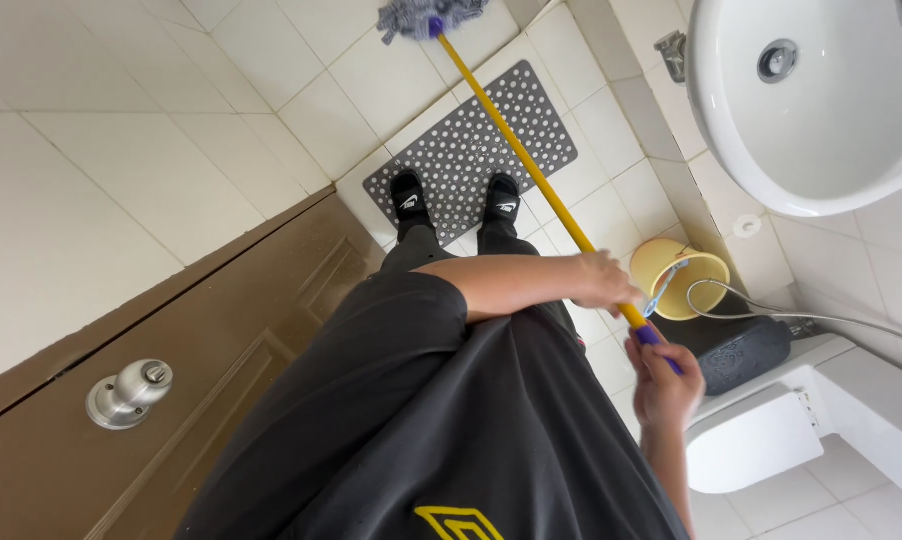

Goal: The person mops the tiled bathroom floor using a yellow-handled mop. They move the mop back and forth across the floor, cleaning around the toilet, sink, and a small mat. The person occasionally dips the mop into a bucket of water to wet it.

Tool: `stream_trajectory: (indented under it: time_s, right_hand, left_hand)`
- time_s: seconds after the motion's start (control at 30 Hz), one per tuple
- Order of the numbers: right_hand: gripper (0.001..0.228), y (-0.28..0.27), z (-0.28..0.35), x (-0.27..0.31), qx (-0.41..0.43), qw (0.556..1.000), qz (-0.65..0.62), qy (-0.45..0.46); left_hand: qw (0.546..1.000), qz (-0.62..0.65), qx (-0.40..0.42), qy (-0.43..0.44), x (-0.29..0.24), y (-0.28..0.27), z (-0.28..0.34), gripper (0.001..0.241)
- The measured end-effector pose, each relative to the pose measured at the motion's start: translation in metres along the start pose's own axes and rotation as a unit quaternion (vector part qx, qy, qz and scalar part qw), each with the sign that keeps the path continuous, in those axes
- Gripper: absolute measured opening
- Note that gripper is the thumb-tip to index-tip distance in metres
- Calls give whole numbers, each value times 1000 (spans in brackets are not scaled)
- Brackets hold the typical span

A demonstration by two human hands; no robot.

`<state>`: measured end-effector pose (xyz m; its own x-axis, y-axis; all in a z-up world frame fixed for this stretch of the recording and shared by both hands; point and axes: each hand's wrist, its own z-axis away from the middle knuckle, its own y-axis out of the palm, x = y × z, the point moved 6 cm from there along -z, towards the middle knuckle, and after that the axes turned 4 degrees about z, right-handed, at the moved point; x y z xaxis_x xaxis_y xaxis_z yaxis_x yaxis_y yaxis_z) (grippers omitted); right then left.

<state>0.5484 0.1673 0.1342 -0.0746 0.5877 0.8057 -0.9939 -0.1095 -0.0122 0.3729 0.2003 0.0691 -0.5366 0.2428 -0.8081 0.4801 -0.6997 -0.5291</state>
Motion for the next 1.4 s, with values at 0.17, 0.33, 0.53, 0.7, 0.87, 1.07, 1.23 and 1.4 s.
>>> stream_trajectory:
  time_s: [0.17,0.33,0.53,0.7,0.87,1.07,1.23,1.4]
  right_hand:
    - [12,97,-81,-44,75,995,63,-16]
    - [15,283,-127,-18,220,954,179,-96]
    - [15,367,-99,-10,327,906,246,-109]
    - [11,265,-82,-9,315,918,229,-80]
    - [35,121,-18,52,218,922,320,5]
    - [42,38,26,109,166,962,213,-29]
    - [21,32,3,115,96,982,122,-106]
    - [24,108,-47,95,95,984,142,-46]
  left_hand:
    - [969,-128,-129,-167,118,-27,49,47]
    - [867,-109,-296,-387,205,-94,159,31]
    - [803,-61,-376,-458,228,-105,231,35]
    - [857,-165,-347,-343,158,-91,183,24]
    - [983,-35,-158,-85,58,-64,89,47]
    - [995,64,-70,-44,-7,-66,47,57]
    - [984,48,-147,-87,18,-52,0,20]
    - [960,84,-192,-186,88,-62,61,18]
